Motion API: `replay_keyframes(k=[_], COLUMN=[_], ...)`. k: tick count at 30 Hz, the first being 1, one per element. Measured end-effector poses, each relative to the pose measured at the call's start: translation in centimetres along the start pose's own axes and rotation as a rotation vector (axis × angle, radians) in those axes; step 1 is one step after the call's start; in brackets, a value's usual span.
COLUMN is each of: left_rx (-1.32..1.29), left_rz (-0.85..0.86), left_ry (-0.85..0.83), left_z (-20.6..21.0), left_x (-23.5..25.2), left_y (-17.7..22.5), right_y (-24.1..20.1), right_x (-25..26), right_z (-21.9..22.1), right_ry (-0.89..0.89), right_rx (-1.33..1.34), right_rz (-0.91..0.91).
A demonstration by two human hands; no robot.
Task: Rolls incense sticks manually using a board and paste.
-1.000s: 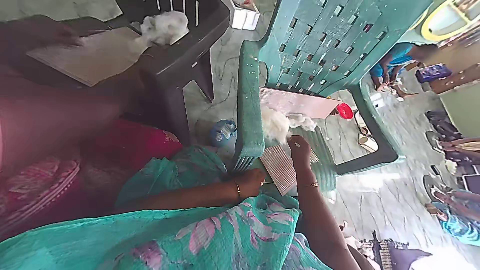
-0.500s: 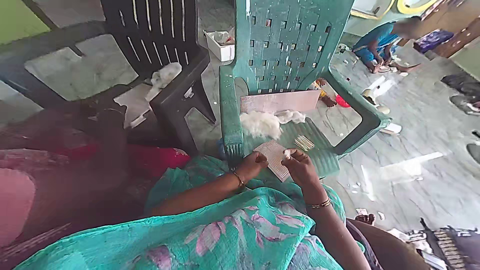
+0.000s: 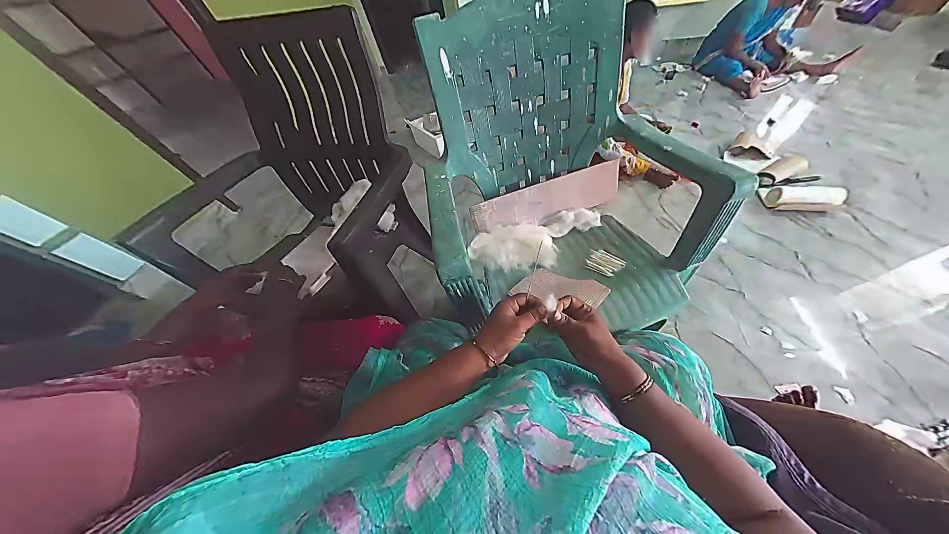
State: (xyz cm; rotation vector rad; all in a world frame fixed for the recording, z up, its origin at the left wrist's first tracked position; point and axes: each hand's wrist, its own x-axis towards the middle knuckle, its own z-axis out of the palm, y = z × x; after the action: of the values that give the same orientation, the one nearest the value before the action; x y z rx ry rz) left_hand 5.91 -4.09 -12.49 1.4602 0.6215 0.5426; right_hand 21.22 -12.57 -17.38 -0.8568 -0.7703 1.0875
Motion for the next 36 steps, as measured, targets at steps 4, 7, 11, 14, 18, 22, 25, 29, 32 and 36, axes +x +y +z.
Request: replay_keyframes(k=[4,7,11,14,18,22,25,29,32,36], left_rx=[-0.068,-0.043,0.075,0.113,0.088,0.038,0.017,0.095,0.139,0.114], left_rz=[-0.054,-0.073,-0.092,-0.072,-0.069,-0.058,-0.043,-0.042,-0.059,-0.087], left_ry=[0.051,0.066,0.07,0.106,0.135,0.131,0.094,0.034,0.078,0.112], left_z=[0.4,0.6,1.0,0.9,0.6,0.6,0.5,0.4,0.1,0.0], left_x=[-0.9,-1.7,-2.7,-3.2,-3.8,-4.5,-4.8,-5.0,-4.7,-4.1], left_y=[0.6,0.7,0.3,-0.1,-0.1,-0.7,-1.0,-1.2,-1.5,-1.8], right_y=[-0.3,-0.2,0.3,0.3,0.0,0.4,1.0,1.5,1.3,1.3], right_x=[-0.8,-1.4,-2.4,-3.0,-3.4,-3.9,-4.0,-4.0,-4.0,-3.8], right_z=[-0.6,-0.6,0.0,0.5,0.5,1.1,1.5,1.7,1.7,1.2], right_ry=[0.03,0.028,-0.016,0.069,0.147,0.133,0.118,0.106,0.152,0.157], right_rx=[0.102,0.053,-0.076,-0.137,-0.104,-0.116,-0.138,-0.154,-0.117,-0.139], right_rz=[-0.023,-0.031,-0.016,-0.024,0.003,0.013,0.012,0.023,0.039,0.057])
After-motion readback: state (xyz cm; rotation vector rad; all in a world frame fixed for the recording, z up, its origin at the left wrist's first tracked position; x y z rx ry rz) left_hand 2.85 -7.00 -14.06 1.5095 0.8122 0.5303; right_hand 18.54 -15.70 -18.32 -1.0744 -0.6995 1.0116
